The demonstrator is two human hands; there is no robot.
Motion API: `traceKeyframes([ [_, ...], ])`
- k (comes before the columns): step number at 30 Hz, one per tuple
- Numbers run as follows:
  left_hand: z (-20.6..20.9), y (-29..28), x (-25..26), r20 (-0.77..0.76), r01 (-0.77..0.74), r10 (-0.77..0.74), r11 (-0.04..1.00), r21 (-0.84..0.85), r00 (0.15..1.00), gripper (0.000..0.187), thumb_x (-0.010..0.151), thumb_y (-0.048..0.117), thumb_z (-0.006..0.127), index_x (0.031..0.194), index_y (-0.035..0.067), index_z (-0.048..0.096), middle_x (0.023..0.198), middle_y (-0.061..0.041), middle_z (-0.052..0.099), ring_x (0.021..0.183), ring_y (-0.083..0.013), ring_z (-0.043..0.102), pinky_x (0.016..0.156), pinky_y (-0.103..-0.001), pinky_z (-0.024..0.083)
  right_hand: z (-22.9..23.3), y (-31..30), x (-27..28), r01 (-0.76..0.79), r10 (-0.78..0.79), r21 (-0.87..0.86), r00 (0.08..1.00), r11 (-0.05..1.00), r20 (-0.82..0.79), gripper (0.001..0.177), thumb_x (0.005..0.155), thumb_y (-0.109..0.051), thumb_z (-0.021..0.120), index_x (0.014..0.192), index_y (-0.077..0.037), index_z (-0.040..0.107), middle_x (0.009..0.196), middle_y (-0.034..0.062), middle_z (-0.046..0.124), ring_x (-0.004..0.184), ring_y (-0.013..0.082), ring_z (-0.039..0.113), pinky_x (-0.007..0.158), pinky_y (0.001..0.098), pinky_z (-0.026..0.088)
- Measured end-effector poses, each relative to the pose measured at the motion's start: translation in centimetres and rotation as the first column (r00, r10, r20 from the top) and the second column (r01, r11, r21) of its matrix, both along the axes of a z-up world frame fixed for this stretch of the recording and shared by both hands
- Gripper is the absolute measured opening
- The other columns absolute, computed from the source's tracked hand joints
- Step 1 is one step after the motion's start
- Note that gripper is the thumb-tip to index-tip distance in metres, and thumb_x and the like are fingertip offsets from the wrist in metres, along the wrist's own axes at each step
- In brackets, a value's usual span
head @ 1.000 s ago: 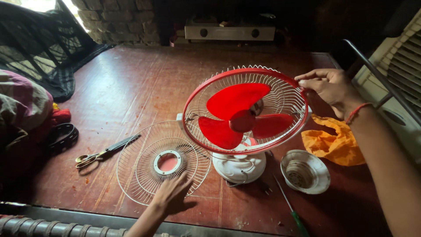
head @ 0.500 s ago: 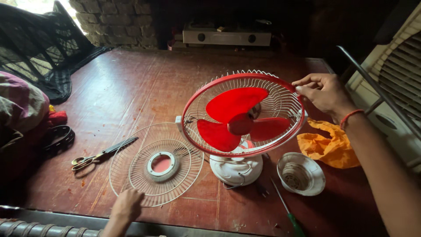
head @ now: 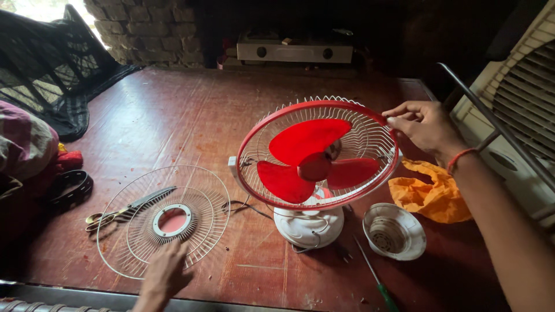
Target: The person assembles a red-blade electric fan by attaching the front wire cage and securing it with a red plastic ring. They align the ring with the cage and fan blades, then tighten the ring to lock the cage in place.
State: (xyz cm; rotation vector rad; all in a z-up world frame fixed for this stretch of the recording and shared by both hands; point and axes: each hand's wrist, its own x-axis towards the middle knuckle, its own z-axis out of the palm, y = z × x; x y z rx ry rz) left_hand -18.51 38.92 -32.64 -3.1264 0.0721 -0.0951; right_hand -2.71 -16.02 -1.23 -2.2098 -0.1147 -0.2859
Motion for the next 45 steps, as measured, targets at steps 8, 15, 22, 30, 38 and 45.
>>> traceKeyframes([
  [8,-5.9,-9.3,5.6,-0.018,0.136,-0.135,0.984,0.113,0.991,0.013,0.091,0.008,0.061,0.090,0.008,0.074,0.096,-0.013,0.073,0.083,-0.0283,0.076,0.067,-0.038,0.061,0.3,0.2,-0.1,0.003,-0.003,-0.036,1.000,0.999,0.008,0.016,0.095,-0.012,0.071,0.109,-0.008,0.079,0.086,0.0018,0.074,0.076,0.0078,0.067,0.071,0.0240,0.056],
  [15,-9.8,-10.3,7.1,-0.039,0.054,-0.048,0.986,0.155,0.998,0.012,0.087,0.008,0.066,0.083,0.010,0.077,0.091,-0.014,0.073,0.080,-0.0274,0.076,0.063,-0.037,0.062,0.3,-0.1,0.0,0.007,-0.007,-0.052,1.000,0.999,-0.003,0.018,0.093,-0.013,0.072,0.109,-0.010,0.079,0.084,0.0009,0.073,0.075,0.0078,0.067,0.070,0.0243,0.057],
  [22,-6.9,-11.6,6.2,-0.056,0.128,-0.121,0.984,0.124,0.991,0.010,0.081,0.003,0.067,0.086,0.008,0.074,0.098,-0.014,0.070,0.084,-0.0263,0.075,0.066,-0.036,0.060,0.4,0.0,-0.3,0.008,-0.008,-0.024,1.000,1.000,-0.004,0.019,0.093,-0.013,0.071,0.110,-0.010,0.080,0.083,0.0005,0.072,0.075,0.0072,0.067,0.071,0.0245,0.056],
  [30,7.9,-17.7,4.5,0.412,0.427,-0.364,0.902,-0.069,0.835,0.015,0.086,0.009,0.064,0.098,0.000,0.065,0.099,-0.013,0.064,0.092,-0.0265,0.067,0.083,-0.043,0.055,0.6,0.2,-0.3,0.035,-0.035,-0.053,0.999,0.998,0.004,0.019,0.092,-0.014,0.072,0.109,-0.011,0.080,0.082,0.0003,0.072,0.075,0.0077,0.067,0.071,0.0258,0.057],
  [38,22.2,-23.9,4.0,0.762,0.564,-0.390,0.825,0.039,0.517,0.034,0.082,0.009,0.065,0.115,0.002,0.064,0.129,-0.014,0.059,0.132,-0.0303,0.052,0.114,-0.059,0.037,0.4,0.2,-0.1,0.049,-0.051,-0.050,0.998,0.998,-0.041,0.018,0.093,-0.013,0.071,0.109,-0.011,0.079,0.083,-0.0003,0.072,0.077,0.0079,0.067,0.074,0.0258,0.058],
  [45,28.0,-28.2,5.3,0.826,0.566,-0.360,0.822,0.062,0.433,0.027,0.089,0.012,0.068,0.116,0.010,0.067,0.140,-0.011,0.054,0.142,-0.0309,0.045,0.120,-0.070,0.026,-0.2,-0.4,0.1,0.023,-0.023,-0.012,0.999,1.000,-0.024,0.017,0.093,-0.012,0.070,0.108,-0.009,0.079,0.079,-0.0004,0.072,0.073,0.0078,0.065,0.071,0.0260,0.056],
])
